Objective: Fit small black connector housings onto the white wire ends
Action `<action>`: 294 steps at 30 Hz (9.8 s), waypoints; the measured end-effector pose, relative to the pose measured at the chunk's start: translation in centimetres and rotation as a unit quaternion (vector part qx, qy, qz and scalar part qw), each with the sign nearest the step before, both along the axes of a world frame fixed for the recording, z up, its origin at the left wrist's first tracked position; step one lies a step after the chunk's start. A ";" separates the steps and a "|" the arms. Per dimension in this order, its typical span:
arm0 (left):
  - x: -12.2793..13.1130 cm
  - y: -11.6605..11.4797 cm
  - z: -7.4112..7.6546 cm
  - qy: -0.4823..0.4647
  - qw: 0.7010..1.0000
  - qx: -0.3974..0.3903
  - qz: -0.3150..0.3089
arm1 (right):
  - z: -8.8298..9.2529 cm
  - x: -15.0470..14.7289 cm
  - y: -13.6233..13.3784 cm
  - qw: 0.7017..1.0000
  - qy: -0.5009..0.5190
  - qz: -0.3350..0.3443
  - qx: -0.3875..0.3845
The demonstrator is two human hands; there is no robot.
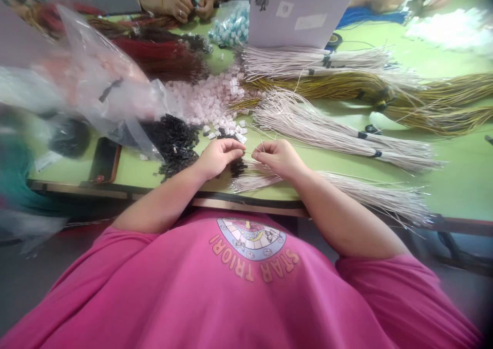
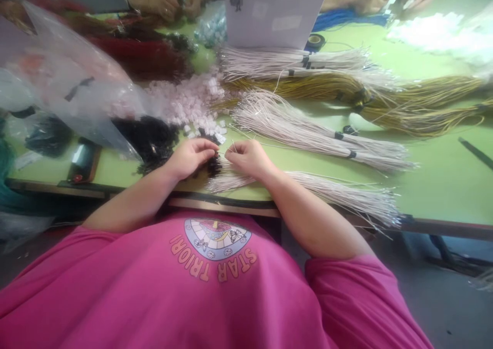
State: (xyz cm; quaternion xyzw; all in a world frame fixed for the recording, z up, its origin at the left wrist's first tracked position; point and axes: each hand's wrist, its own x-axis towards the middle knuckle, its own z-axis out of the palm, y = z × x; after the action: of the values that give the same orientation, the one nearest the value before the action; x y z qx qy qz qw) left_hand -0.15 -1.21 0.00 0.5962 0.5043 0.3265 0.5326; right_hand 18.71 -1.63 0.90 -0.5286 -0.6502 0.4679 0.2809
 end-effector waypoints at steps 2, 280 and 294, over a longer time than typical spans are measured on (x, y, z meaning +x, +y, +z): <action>-0.1 0.0 0.1 0.000 1.000 -0.001 0.003 | 0.0 0.0 0.0 1.000 -0.001 -0.002 0.005; 1.4 4.9 -0.3 0.459 0.700 0.478 -0.267 | -0.1 -0.4 -4.7 0.824 -0.412 0.289 0.261; -1.2 7.5 3.3 0.331 0.863 0.309 -0.225 | 0.9 2.1 -0.7 0.993 -0.039 0.103 0.035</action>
State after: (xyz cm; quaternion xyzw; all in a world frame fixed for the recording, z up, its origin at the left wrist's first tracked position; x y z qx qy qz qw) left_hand -1.38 6.26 3.26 0.9004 0.3765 0.1205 0.1815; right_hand 20.85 -2.28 1.83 -0.4669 -0.7276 0.4500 0.2238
